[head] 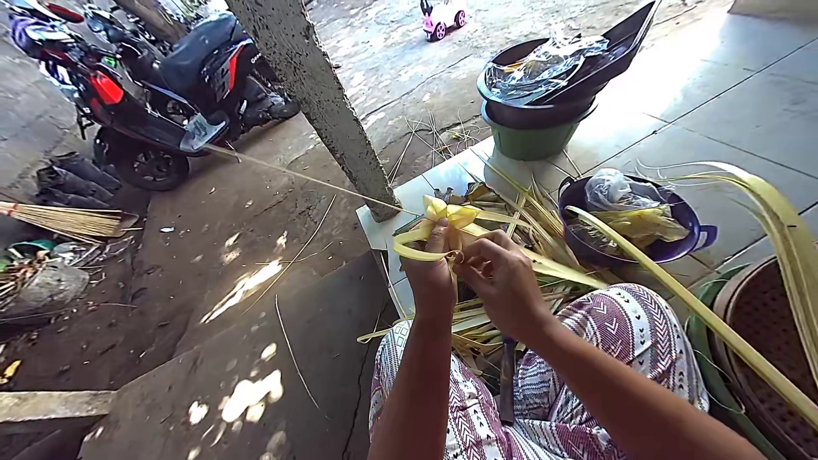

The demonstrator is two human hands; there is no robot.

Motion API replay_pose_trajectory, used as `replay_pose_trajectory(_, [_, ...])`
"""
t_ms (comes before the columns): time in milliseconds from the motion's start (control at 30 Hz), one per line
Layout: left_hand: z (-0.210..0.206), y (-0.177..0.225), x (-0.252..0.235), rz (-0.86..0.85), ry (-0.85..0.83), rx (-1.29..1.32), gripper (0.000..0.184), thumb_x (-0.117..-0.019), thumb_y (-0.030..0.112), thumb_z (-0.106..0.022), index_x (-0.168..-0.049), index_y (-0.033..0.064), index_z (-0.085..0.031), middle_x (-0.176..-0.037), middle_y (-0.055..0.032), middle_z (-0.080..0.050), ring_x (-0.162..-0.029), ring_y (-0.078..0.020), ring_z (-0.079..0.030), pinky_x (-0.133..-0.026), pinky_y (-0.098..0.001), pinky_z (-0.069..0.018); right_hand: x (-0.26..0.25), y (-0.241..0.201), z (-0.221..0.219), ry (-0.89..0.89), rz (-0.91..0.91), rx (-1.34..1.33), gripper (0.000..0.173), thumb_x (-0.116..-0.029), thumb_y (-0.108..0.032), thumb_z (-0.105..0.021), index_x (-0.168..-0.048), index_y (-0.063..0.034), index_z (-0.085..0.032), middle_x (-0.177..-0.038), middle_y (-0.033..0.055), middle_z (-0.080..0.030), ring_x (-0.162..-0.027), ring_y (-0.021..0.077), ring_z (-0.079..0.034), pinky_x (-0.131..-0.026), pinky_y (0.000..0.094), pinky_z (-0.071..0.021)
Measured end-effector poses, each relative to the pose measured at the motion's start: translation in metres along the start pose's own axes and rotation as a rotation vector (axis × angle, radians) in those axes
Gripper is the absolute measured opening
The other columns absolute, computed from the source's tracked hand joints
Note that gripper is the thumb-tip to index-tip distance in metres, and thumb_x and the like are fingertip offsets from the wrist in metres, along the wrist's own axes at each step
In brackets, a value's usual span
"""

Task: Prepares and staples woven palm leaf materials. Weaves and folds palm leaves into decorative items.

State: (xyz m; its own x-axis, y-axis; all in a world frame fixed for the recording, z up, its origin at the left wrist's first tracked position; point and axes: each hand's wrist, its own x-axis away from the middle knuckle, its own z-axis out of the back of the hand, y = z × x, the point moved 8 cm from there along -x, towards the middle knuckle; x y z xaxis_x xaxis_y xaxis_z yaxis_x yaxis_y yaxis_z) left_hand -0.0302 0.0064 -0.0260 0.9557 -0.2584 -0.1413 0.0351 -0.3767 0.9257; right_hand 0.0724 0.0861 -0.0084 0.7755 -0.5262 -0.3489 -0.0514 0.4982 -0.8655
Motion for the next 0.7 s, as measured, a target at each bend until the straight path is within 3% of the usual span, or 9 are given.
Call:
replay_pose_trajectory(67, [-0.001,0.000,0.003,-0.007,0.018,-0.013,0.008,-0.1021,0.017,-0.062,-0.102,0.0137,-0.069,-0.088,0.0047,-0.071,-0.078,-0.0034,-0.069,-0.072,-0.0233,-0.0591,0.005,0.003,-0.008,0.029,-0.029,-0.018,0.013,-0.0939,-0.007,-0.071,-0.105,-0.0023,-0.068,-0.110,0.0131,-0.064,-0.090,0.0193,-0.066,-0.076,0.0358,-0.0568])
replay_pose_trajectory(167, [-0.001,-0.004,0.006,0.057,0.023,0.004,0.013,-0.1053,0.026,-0.057,-0.105,0.0168,-0.066,-0.082,0.0064,-0.067,-0.069,-0.0006,-0.065,-0.063,-0.0196,-0.0564,0.007,0.002,-0.016,0.062,-0.025,0.000,0.020,-0.0931,0.001,-0.066,-0.113,0.0001,-0.066,-0.109,0.0152,-0.068,-0.093,0.0233,-0.070,-0.081,0.0397,-0.0584])
replay_pose_trajectory(267, [0.004,-0.007,0.005,0.080,0.073,0.028,0.014,-0.1056,0.025,-0.057,-0.109,0.0128,-0.064,-0.084,0.0021,-0.068,-0.071,-0.0045,-0.067,-0.063,-0.0227,-0.0582,0.005,0.001,-0.020,0.101,0.044,0.029,0.031,-0.0890,0.005,-0.068,-0.120,0.0014,-0.064,-0.102,0.0159,-0.071,-0.091,0.0260,-0.070,-0.081,0.0419,-0.0584])
replay_pose_trajectory(433, [0.006,-0.010,0.005,0.074,0.071,0.064,0.014,-0.1055,0.019,-0.056,-0.111,0.0077,-0.063,-0.089,-0.0014,-0.071,-0.077,-0.0082,-0.071,-0.071,-0.0267,-0.0610,0.001,0.006,-0.023,0.122,0.114,0.013,0.042,-0.0874,0.004,-0.071,-0.125,0.0006,-0.054,-0.084,0.0099,-0.066,-0.075,0.0214,-0.067,-0.070,0.0385,-0.0579])
replay_pose_trajectory(600, [0.010,-0.012,0.000,0.072,0.097,0.128,0.007,-0.1040,0.011,-0.057,-0.106,0.0086,-0.063,-0.090,-0.0011,-0.070,-0.082,-0.0093,-0.069,-0.078,-0.0282,-0.0597,0.013,0.012,-0.026,0.134,0.217,0.180,0.037,-0.0921,-0.001,-0.065,-0.127,0.0040,-0.055,-0.084,0.0121,-0.068,-0.071,0.0270,-0.069,-0.066,0.0452,-0.0595])
replay_pose_trajectory(700, [0.022,0.000,-0.008,-0.002,0.146,0.043,0.006,-0.1013,0.007,-0.060,-0.107,0.0077,-0.061,-0.092,0.0003,-0.068,-0.083,-0.0073,-0.068,-0.077,-0.0262,-0.0590,0.038,0.034,-0.017,0.014,0.154,0.284,0.039,-0.0911,-0.001,-0.062,-0.129,0.0073,-0.056,-0.086,0.0145,-0.070,-0.069,0.0289,-0.070,-0.063,0.0462,-0.0597])
